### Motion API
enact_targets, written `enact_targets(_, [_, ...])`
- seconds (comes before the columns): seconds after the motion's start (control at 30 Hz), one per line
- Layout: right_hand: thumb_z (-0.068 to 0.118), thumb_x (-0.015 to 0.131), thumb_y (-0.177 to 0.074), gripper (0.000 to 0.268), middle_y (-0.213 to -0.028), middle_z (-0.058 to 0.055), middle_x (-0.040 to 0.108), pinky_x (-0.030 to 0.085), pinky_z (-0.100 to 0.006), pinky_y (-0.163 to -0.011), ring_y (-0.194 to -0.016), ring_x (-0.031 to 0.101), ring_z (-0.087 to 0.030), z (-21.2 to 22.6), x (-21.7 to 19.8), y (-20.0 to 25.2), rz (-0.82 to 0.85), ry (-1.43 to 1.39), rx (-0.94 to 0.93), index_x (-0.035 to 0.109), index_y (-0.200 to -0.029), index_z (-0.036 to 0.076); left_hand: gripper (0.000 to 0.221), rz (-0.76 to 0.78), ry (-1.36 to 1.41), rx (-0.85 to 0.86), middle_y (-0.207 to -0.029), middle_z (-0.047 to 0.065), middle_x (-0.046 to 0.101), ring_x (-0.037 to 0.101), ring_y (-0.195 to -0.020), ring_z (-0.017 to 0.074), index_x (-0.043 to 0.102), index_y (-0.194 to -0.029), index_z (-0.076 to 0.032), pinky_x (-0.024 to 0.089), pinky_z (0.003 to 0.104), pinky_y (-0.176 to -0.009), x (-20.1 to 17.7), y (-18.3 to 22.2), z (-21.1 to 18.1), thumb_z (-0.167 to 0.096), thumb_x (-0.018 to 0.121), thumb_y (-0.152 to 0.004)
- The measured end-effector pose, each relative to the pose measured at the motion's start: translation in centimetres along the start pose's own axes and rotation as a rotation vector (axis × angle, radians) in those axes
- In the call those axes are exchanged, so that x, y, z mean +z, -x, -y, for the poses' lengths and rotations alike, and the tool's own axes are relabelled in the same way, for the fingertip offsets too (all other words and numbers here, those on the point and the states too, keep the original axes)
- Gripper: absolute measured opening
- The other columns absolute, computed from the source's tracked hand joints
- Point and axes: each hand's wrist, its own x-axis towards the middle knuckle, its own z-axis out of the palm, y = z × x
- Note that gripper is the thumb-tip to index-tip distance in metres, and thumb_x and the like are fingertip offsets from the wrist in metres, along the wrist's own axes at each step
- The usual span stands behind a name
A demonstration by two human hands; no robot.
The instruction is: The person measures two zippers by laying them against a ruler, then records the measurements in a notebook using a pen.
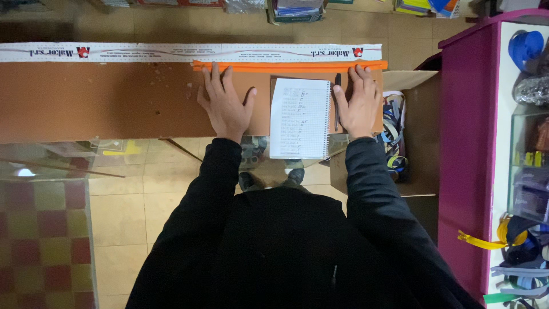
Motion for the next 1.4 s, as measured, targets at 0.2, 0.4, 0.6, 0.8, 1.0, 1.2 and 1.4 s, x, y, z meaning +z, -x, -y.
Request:
enact_targets(0.2, [0.069, 0.054, -0.124, 0.072, -0.174, -0.01, 0.054, 0.029, -0.059, -0.137, -0.168, 0.042, -0.03, -0.3, 0.3, 0.0, -0.004, -0.016, -0.006, 0.064, -0.169, 0.014, 0.08, 0.014, 0.02, -0.005, -0.182, 0.023, 0.037, 0.027, -0.174, 0.0467, 0.049, -0.169, -0.013, 0.027, 0.071, -0.129, 0.2, 0.0, 0.2, -0.064, 0.077, -0.114])
enact_targets(0.4, [0.057, 0.06, -0.122, 0.072, -0.172, -0.027, 0.053, 0.032, -0.069, -0.136, -0.165, 0.044, -0.046, 0.5, -1.7, 0.5, -0.132, -0.324, 0.003, 0.059, -0.167, 0.002, 0.073, -0.118, 0.062, 0.066, -0.178, 0.014, 0.045, 0.035, -0.17, 0.0395, 0.058, -0.162, -0.016, 0.03, 0.065, -0.126, 1.2, -0.1, 0.9, -0.057, 0.083, -0.107])
enact_targets(0.6, [0.064, 0.077, -0.114, 0.043, -0.098, -0.002, 0.074, 0.056, -0.056, -0.088, -0.102, 0.081, -0.037, -2.0, 1.1, 2.5, -0.103, -0.301, 0.279, 0.058, -0.12, 0.026, 0.052, -0.27, 0.111, 0.304, -0.075, -0.009, 0.047, 0.06, -0.085, 0.0239, 0.047, -0.075, -0.031, 0.035, 0.05, -0.092, 4.1, 0.5, 3.4, -0.057, 0.069, -0.114])
enact_targets(0.8, [0.088, 0.076, -0.095, 0.064, -0.107, -0.014, 0.086, 0.061, -0.057, -0.098, -0.117, 0.081, -0.045, -2.6, -0.3, 2.2, 0.389, -0.027, 0.396, 0.073, -0.11, 0.026, 0.042, -0.191, 0.411, 0.344, -0.072, -0.006, 0.052, 0.056, -0.08, 0.025, 0.053, -0.075, -0.028, 0.038, 0.044, -0.087, 3.1, 7.2, -1.1, -0.037, 0.079, -0.107])
enact_targets(1.0, [0.088, 0.08, -0.088, 0.068, -0.099, -0.019, 0.086, 0.063, -0.057, -0.087, -0.107, 0.084, -0.05, -1.9, -1.5, 1.1, 0.411, -0.008, 0.284, 0.083, -0.109, 0.023, 0.039, 0.095, 0.354, 0.464, -0.142, 0.003, 0.069, 0.055, -0.152, 0.0333, 0.075, -0.13, -0.026, 0.043, 0.063, -0.118, -0.8, 12.7, -7.3, -0.042, 0.088, -0.097])
enact_targets(1.2, [0.065, 0.077, -0.094, 0.059, -0.119, -0.027, 0.085, 0.061, -0.06, -0.102, -0.127, 0.077, -0.053, 0.7, -5.2, 0.2, 0.56, -0.053, 0.323, 0.086, -0.124, 0.016, 0.082, 0.169, 0.208, 0.509, -0.157, 0.005, 0.057, 0.044, -0.165, 0.0363, 0.063, -0.152, -0.026, 0.04, 0.065, -0.125, -1.7, 13.4, -7.4, -0.044, 0.104, -0.084])
enact_targets(1.4, [0.061, 0.076, -0.094, 0.055, -0.111, -0.026, 0.086, 0.062, -0.062, -0.1, -0.121, 0.079, -0.055, -2.0, -2.6, 0.1, 0.533, -0.08, 0.33, 0.088, -0.122, 0.015, 0.085, 0.176, 0.172, 0.511, -0.16, 0.006, 0.054, 0.041, -0.167, 0.0352, 0.058, -0.156, -0.027, 0.042, 0.061, -0.123, -0.6, 13.9, -6.9, -0.018, 0.102, -0.085])
